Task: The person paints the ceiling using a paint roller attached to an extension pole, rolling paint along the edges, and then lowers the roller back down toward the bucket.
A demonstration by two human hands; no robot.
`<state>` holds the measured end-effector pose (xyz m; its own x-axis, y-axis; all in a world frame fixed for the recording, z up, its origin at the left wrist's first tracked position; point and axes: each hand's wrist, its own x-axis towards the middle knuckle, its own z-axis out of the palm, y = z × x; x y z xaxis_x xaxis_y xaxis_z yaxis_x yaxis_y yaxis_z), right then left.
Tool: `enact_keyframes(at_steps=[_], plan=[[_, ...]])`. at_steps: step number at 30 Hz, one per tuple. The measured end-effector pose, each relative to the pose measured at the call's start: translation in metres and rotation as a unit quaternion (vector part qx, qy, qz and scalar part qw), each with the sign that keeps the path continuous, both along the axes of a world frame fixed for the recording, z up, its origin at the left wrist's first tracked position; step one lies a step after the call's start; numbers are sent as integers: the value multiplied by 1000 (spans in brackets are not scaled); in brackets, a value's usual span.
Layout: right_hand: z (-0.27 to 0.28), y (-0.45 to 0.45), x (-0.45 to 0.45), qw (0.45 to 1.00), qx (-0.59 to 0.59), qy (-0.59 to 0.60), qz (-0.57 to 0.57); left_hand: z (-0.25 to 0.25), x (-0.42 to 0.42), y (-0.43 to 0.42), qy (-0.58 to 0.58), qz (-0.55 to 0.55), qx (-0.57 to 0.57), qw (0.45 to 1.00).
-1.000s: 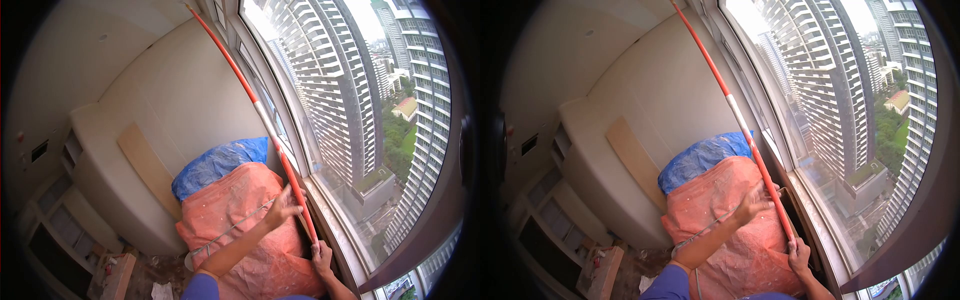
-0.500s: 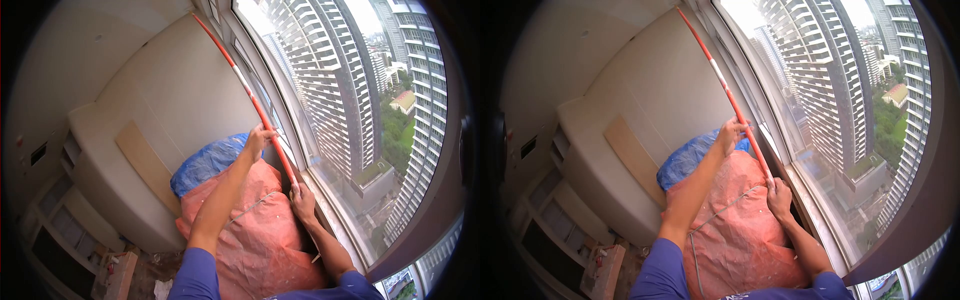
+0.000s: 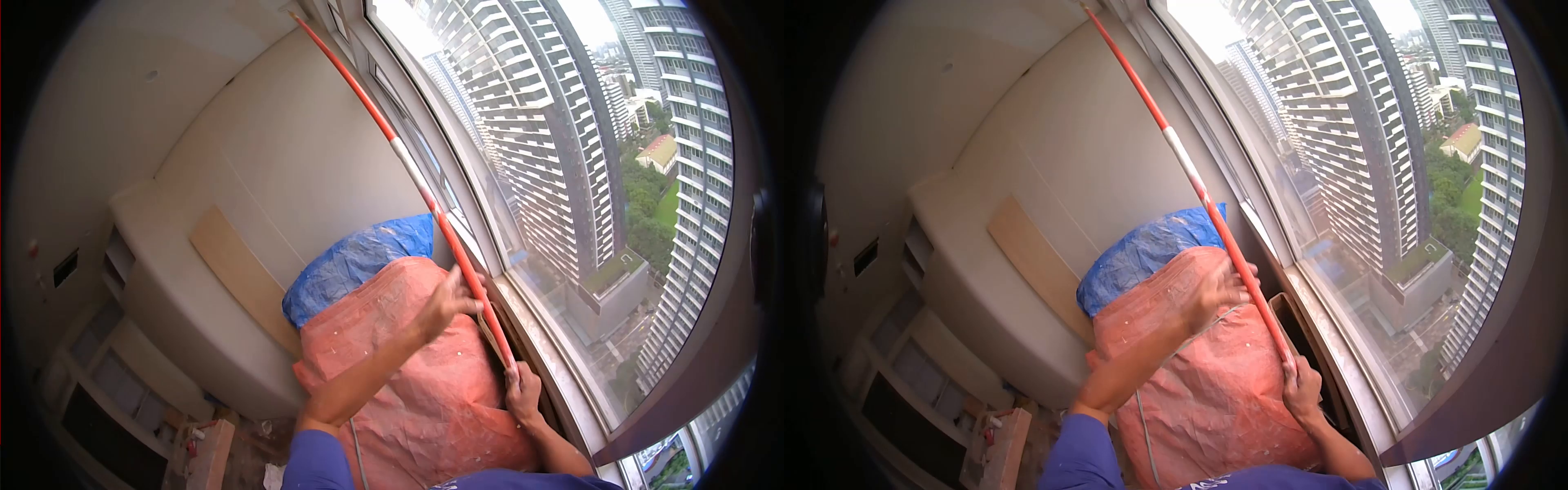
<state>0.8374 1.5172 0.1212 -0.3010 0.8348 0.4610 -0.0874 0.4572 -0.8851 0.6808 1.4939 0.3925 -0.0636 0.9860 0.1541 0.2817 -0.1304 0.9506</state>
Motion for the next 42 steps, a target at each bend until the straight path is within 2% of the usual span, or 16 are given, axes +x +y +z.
enact_keyframes(at_steps=[5,10,14,20,28,31,39,42], plan=[[-16,-26,35,998,-39,26,31,-13,30,-25,-12,-18,-34,999],[-4,-19,20,999,-40,0,-5,-9,22,-9,2,-3,-12,1000],[34,7,-8,1000,-7,16,-10,12,-7,16,25,22,36,999],[81,37,-43,999,18,33,-18,37,-41,50,-22,92,64,993],[51,20,-11,1000,-11,-4,1,24,-21,30,28,47,45,997],[59,29,-17,1000,5,9,-6,25,-27,37,31,51,48,997],[103,77,-73,998,40,27,-38,62,-69,94,-15,147,90,985],[125,88,-87,999,12,26,-17,80,-89,110,-11,149,79,986]])
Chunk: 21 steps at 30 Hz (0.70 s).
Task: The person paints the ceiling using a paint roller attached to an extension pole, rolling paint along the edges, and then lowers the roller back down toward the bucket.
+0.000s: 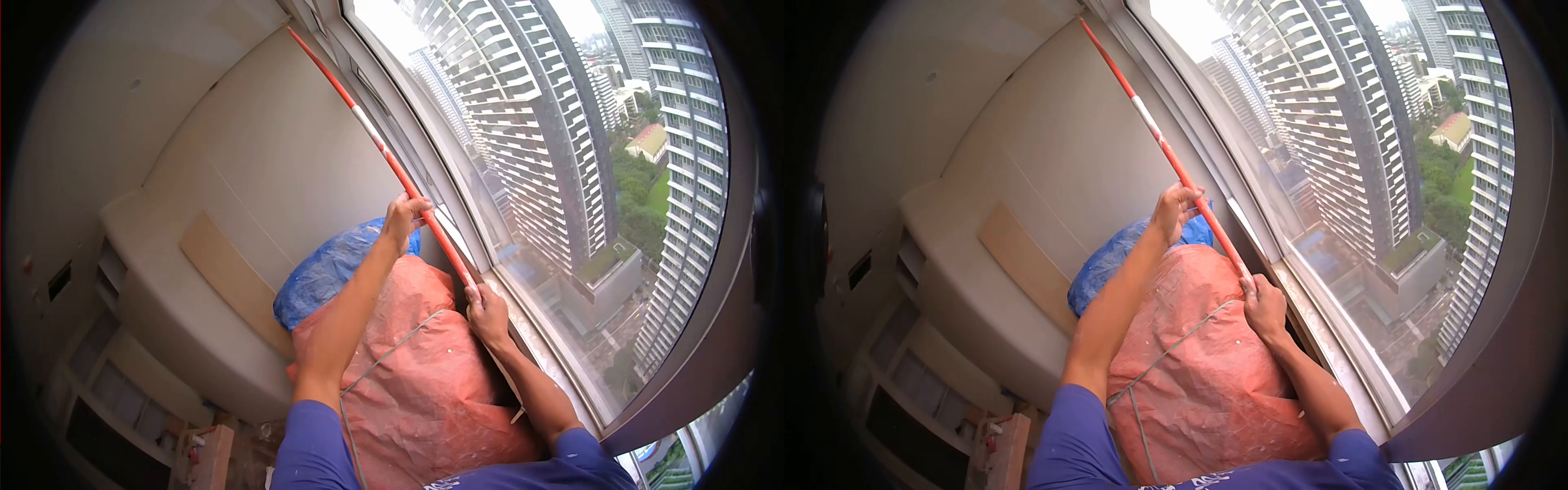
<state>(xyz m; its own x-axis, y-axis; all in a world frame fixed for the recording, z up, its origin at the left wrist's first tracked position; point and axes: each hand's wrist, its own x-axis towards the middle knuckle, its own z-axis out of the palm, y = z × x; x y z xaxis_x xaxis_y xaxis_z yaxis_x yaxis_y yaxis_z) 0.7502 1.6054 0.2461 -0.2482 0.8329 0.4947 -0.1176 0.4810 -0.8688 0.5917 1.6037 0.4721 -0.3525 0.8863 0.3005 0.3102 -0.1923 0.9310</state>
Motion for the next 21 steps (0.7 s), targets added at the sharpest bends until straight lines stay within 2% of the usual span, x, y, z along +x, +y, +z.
enact_keyframes(at_steps=[10,14,17,21], plan=[[42,17,-29,1000,17,0,-14,41,-23,20,-36,31,8,999],[40,12,-21,999,29,-1,-25,36,-15,14,-27,40,10,999],[23,2,-1,999,28,0,-17,23,-4,-1,-20,-10,-1,1000],[6,-22,28,1000,24,-8,-18,8,23,-31,19,-20,-34,999]])
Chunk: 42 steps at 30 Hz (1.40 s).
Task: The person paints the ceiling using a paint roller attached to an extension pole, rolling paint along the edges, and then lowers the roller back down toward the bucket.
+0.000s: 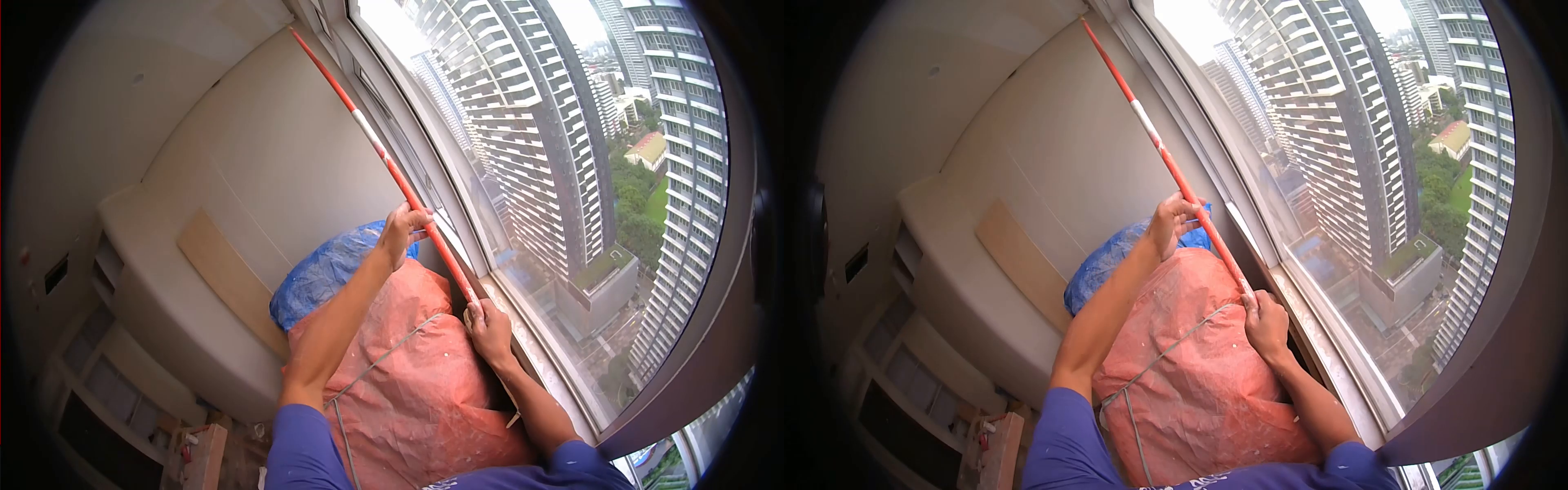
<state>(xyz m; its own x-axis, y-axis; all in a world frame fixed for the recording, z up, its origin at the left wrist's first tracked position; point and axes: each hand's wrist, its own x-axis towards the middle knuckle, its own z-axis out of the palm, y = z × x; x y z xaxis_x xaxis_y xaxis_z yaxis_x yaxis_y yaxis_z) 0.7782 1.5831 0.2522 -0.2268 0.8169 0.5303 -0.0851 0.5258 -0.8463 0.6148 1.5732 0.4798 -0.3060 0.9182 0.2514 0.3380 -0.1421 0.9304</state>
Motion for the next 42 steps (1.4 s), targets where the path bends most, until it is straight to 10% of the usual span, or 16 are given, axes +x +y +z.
enact_keyframes(at_steps=[42], plan=[[23,-1,-42,999,0,16,41,21,-30,0,18,82,46,995]])
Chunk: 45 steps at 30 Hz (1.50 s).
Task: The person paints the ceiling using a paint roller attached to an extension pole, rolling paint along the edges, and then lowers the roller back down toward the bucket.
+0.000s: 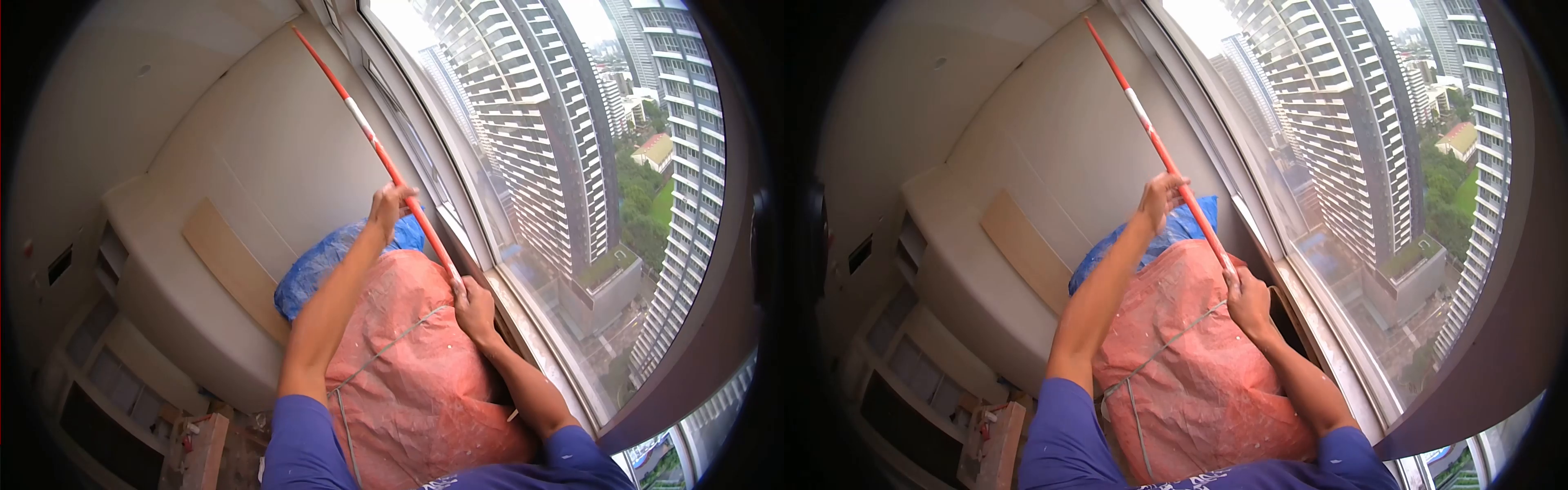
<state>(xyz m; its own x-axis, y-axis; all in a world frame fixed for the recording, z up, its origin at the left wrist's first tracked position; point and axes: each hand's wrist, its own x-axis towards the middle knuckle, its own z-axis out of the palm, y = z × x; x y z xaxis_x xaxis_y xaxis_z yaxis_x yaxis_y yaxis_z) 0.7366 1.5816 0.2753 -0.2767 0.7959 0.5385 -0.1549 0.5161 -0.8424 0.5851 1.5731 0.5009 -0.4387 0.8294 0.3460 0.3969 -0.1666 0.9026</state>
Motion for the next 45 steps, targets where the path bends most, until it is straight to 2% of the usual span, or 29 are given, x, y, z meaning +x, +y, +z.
enact_keyframes(at_steps=[3,5,9,13,15,19,20,24,28,31,35,38,41,45], plan=[[-35,-15,16,1000,17,11,-18,-20,14,-19,33,-48,-27,998],[-52,-30,35,999,-30,20,27,-40,24,-32,46,-81,-37,995],[-91,-51,77,999,-37,7,28,-60,68,-67,90,-137,-64,984],[-132,-72,115,999,-33,-8,22,-83,101,-92,10,-204,-109,973],[-160,-80,127,999,-30,-11,20,-99,111,-104,38,-224,-110,968],[-181,-104,161,999,-35,0,20,-121,138,-131,65,-273,-136,950],[-165,-114,187,999,-39,1,18,-100,161,-143,49,-290,-140,945],[-219,-124,200,999,-37,14,18,-143,164,-151,61,-346,-141,925],[-230,-139,226,999,-29,13,7,-155,189,-167,89,-358,-134,920],[-217,-150,248,998,-26,-50,-5,-167,197,-175,74,-369,-125,918],[-209,-152,258,998,-19,-63,10,-169,202,-181,62,-370,-135,917],[-195,-150,248,998,-27,-48,8,-163,197,-179,65,-347,-122,928],[-220,-132,218,999,-35,-7,24,-165,175,-162,57,-320,-105,940],[-198,-119,194,998,-52,12,31,-138,169,-152,30,-298,-78,951]])
